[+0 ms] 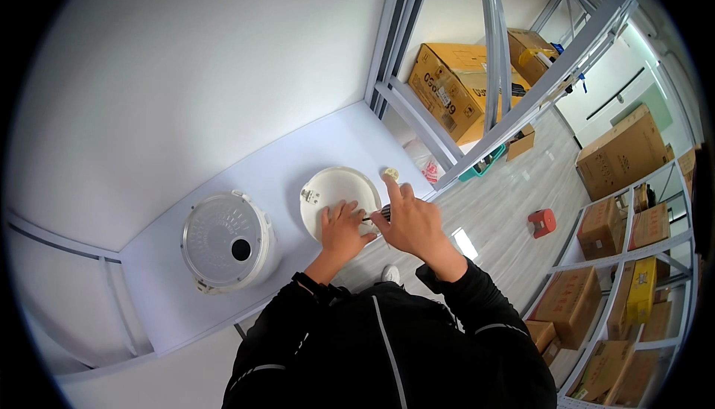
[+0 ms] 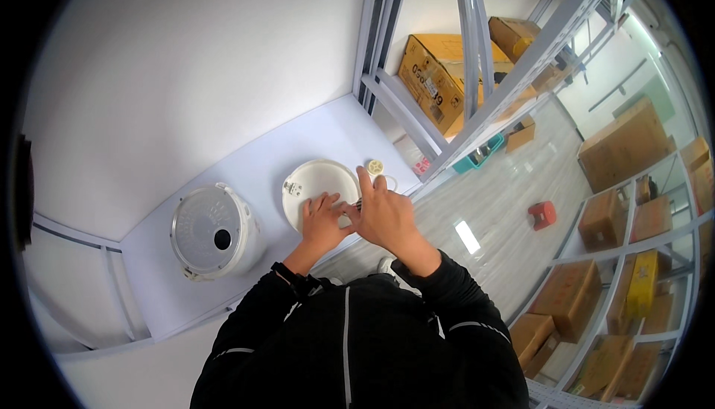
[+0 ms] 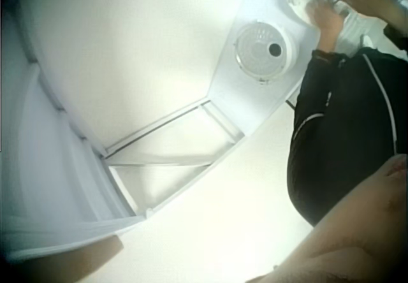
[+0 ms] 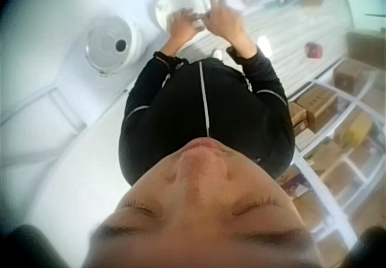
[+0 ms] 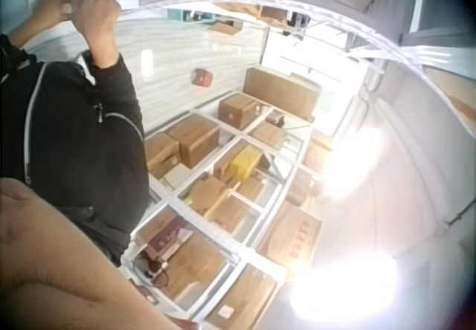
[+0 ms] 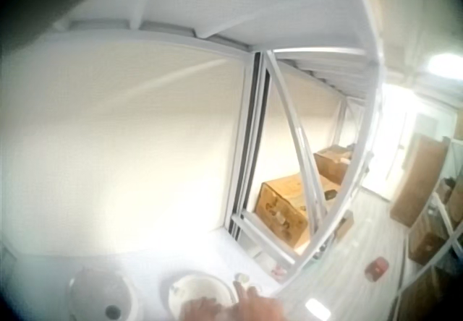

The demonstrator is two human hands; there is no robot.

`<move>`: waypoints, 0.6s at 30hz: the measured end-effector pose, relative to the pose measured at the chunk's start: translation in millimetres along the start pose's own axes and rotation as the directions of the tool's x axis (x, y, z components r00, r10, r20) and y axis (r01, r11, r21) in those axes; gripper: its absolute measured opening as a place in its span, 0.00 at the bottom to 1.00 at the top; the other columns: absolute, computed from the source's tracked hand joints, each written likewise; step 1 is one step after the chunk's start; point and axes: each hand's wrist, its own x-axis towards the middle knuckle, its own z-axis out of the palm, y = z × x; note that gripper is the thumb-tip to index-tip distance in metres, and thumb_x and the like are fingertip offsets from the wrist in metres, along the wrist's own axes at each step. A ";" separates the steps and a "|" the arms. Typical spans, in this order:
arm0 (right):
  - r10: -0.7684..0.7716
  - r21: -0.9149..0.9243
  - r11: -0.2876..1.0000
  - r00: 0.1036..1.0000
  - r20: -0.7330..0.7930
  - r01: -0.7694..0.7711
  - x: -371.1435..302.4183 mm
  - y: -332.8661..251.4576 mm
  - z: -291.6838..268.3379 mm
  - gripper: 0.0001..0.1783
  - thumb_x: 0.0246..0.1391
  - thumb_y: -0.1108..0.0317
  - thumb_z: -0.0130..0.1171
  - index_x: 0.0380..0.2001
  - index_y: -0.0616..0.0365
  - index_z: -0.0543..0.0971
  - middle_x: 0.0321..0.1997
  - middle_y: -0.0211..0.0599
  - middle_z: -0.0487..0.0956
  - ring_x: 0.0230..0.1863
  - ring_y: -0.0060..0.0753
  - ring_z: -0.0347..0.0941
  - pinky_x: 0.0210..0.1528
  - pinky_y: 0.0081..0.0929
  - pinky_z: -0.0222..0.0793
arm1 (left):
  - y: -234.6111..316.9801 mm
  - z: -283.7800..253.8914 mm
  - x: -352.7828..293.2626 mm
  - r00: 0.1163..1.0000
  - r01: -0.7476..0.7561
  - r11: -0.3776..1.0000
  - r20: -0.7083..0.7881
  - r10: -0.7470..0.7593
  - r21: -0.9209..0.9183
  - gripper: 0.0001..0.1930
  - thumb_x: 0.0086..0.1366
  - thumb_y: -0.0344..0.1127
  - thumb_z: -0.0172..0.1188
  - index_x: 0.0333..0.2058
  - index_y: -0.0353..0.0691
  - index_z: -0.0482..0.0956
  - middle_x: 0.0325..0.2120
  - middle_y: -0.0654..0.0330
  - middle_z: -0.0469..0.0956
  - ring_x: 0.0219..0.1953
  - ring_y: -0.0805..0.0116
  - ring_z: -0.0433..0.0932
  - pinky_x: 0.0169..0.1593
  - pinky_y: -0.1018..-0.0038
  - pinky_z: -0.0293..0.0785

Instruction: The person assembles a white cylindrical appliance by using a screwdriver to fasten a small plastic component onto the lid. They then attach the lid to the main body, open it to reveal the interior, and continue adjusting the internal component with the screwdriver.

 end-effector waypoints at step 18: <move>-0.088 -0.036 0.995 0.996 -0.009 0.088 -2.9 2.9 -3.5 0.33 0.60 0.50 0.71 0.60 0.59 0.76 0.37 0.44 0.82 0.27 0.45 0.84 0.27 0.37 0.77 | -4.9 9.0 -1.6 0.996 -0.048 0.999 -0.073 0.050 0.024 0.32 0.58 0.62 0.75 0.56 0.49 0.87 0.69 0.59 0.75 0.74 0.51 0.65 0.76 0.43 0.49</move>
